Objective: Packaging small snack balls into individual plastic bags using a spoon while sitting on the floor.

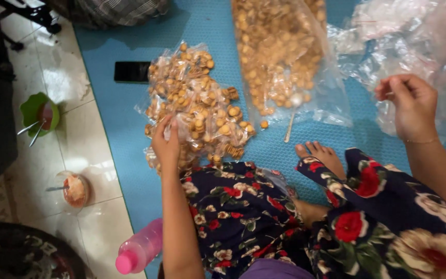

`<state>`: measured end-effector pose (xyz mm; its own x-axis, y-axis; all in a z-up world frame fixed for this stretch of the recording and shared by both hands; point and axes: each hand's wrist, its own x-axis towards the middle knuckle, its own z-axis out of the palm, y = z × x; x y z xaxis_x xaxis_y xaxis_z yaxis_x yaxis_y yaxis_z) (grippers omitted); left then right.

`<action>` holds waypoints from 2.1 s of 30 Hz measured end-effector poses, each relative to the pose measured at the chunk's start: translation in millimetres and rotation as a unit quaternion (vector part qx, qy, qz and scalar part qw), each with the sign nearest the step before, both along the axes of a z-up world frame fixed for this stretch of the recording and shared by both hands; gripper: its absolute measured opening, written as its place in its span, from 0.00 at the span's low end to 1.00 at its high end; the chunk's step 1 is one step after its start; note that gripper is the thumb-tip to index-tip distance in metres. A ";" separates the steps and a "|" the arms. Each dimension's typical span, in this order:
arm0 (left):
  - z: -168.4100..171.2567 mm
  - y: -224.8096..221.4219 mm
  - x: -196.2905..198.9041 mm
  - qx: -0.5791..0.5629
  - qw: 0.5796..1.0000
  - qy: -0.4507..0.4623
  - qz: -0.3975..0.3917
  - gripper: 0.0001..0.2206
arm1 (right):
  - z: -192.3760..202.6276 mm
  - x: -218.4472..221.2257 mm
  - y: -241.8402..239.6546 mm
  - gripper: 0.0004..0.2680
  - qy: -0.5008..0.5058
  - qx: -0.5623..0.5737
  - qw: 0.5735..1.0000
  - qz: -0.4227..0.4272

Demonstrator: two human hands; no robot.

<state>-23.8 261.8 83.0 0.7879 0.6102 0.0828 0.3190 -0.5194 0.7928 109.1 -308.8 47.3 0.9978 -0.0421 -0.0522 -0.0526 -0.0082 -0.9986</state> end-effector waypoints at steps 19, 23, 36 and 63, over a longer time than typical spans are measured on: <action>12.0 -115.9 -23.6 -0.252 0.961 -0.028 0.114 0.07 | -29.2 20.9 -38.4 0.05 0.055 -0.105 0.993 -0.012; -13.8 -118.7 -28.4 -0.127 0.982 -0.135 0.046 0.06 | -42.0 41.9 -24.8 0.04 0.051 -0.142 0.988 0.011; -31.0 -114.0 -24.0 -0.120 0.981 -0.134 0.073 0.09 | -101.0 169.9 68.9 0.31 -0.139 -0.630 0.728 0.235; -19.3 -145.9 -7.7 -0.215 0.962 -0.168 0.017 0.09 | -58.3 95.3 -75.5 0.09 -0.214 -0.200 0.951 -0.100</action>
<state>-31.5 115.9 63.7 0.7397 0.6699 0.0634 0.0189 -0.1148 0.9932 204.4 -384.3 -11.0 0.8935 -0.1648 0.4178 0.3180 -0.4247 -0.8476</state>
